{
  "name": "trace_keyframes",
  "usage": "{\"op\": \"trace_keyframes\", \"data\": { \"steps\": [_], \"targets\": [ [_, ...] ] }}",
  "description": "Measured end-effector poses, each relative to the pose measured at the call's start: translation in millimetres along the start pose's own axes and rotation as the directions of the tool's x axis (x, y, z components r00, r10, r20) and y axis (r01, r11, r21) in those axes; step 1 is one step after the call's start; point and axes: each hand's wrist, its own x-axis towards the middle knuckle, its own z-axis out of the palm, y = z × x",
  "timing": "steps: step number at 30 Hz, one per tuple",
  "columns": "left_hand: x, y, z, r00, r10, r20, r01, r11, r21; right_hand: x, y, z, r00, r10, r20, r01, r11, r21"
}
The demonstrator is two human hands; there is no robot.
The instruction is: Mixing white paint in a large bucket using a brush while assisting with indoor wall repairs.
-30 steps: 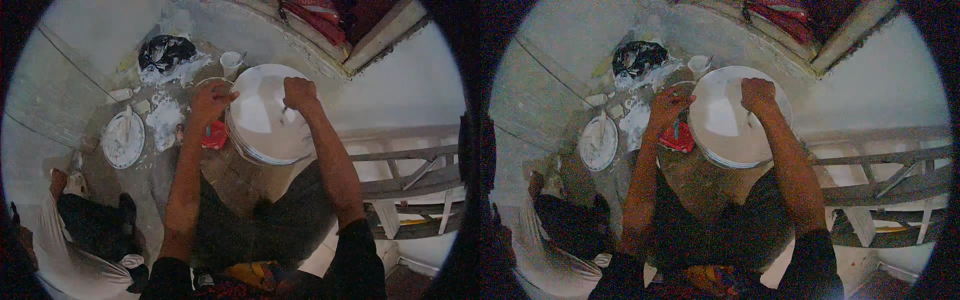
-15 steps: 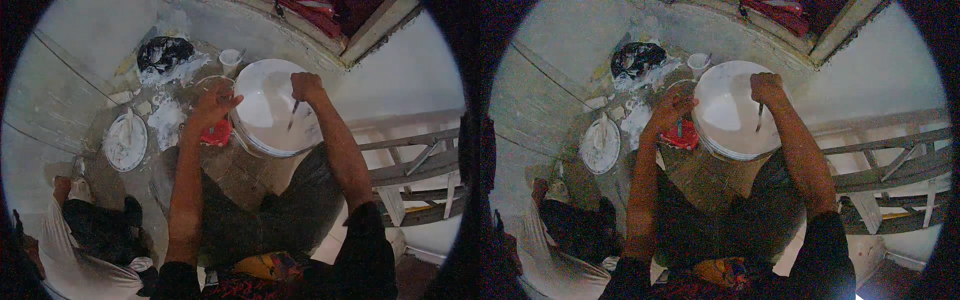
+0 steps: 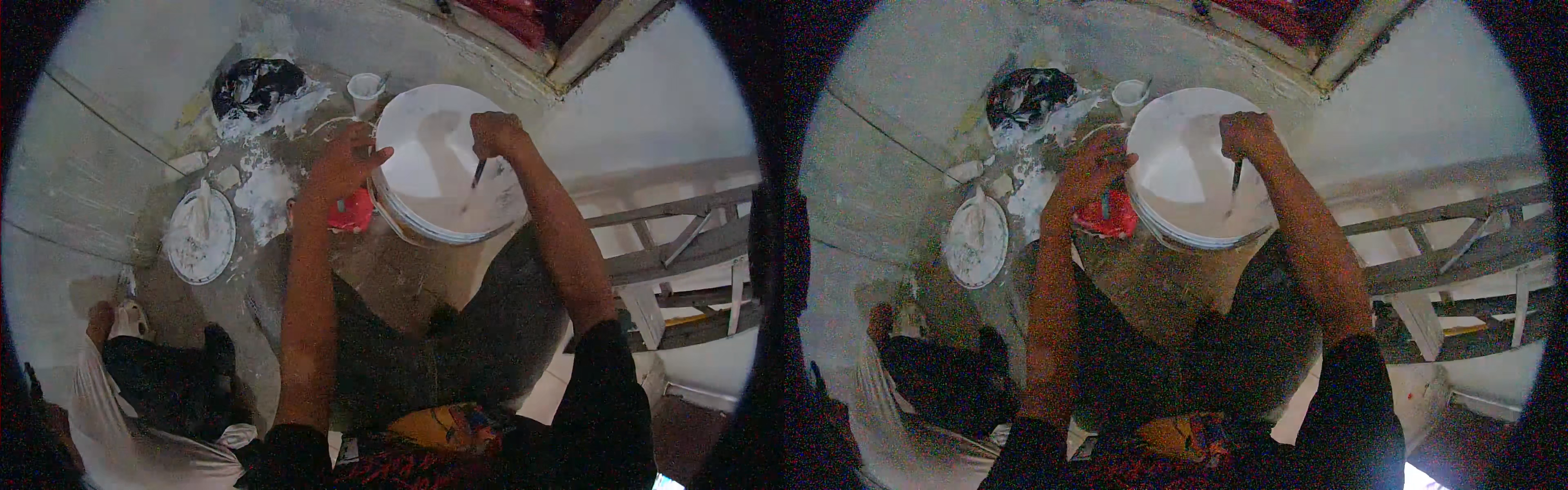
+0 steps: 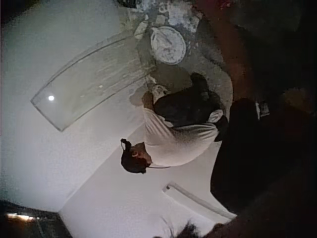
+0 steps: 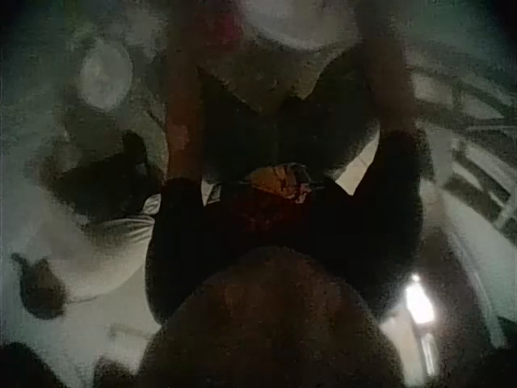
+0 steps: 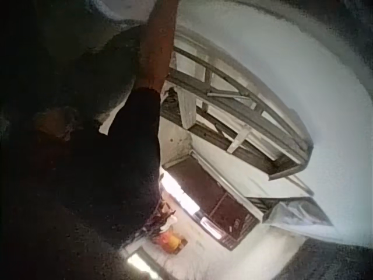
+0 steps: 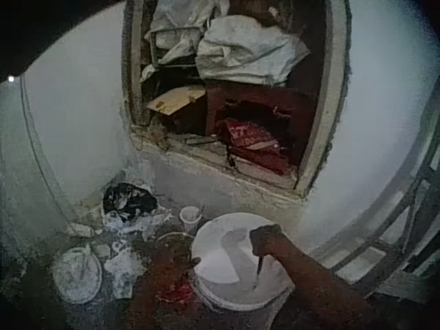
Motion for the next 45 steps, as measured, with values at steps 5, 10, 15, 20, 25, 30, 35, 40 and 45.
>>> {"op": "trace_keyframes", "data": {
  "steps": [5,10,15,20,25,30,35,40,45],
  "targets": [
    [-1,11,4,0.999,-0.022,0.032,0.022,1.000,-0.008,10,-9,27,0.841,0.018,-0.541,0.041,0.995,0.096],
    [-1,-1,5,1.000,0.007,0.020,-0.007,0.999,0.032,8,-8,1,0.942,-0.301,-0.148,0.328,0.918,0.222],
    [5,-17,10,0.987,0.157,-0.043,-0.149,0.976,0.160,-3,8,9,0.988,-0.072,-0.139,0.081,0.995,0.057],
    [4,-3,6,0.995,0.067,0.080,-0.073,0.995,0.072,11,-3,24,0.872,-0.008,-0.490,0.073,0.991,0.112],
    [4,17,1,0.995,0.035,0.090,-0.037,0.999,0.018,34,8,26,0.834,-0.446,-0.326,0.535,0.799,0.275],
    [-2,21,0,0.997,0.081,0.015,-0.082,0.989,0.124,10,10,11,0.979,-0.200,0.048,0.190,0.970,0.151],
    [-2,14,2,0.993,0.116,-0.004,-0.115,0.991,0.075,3,-10,11,0.939,-0.059,-0.338,0.110,0.985,0.136],
    [0,14,7,0.999,0.044,0.017,-0.045,0.999,0.028,25,-14,14,0.906,-0.308,-0.290,0.394,0.865,0.311],
    [-6,15,2,0.999,0.030,0.011,-0.032,0.981,0.193,12,5,1,0.956,-0.293,-0.006,0.292,0.950,0.113]
  ]
}}
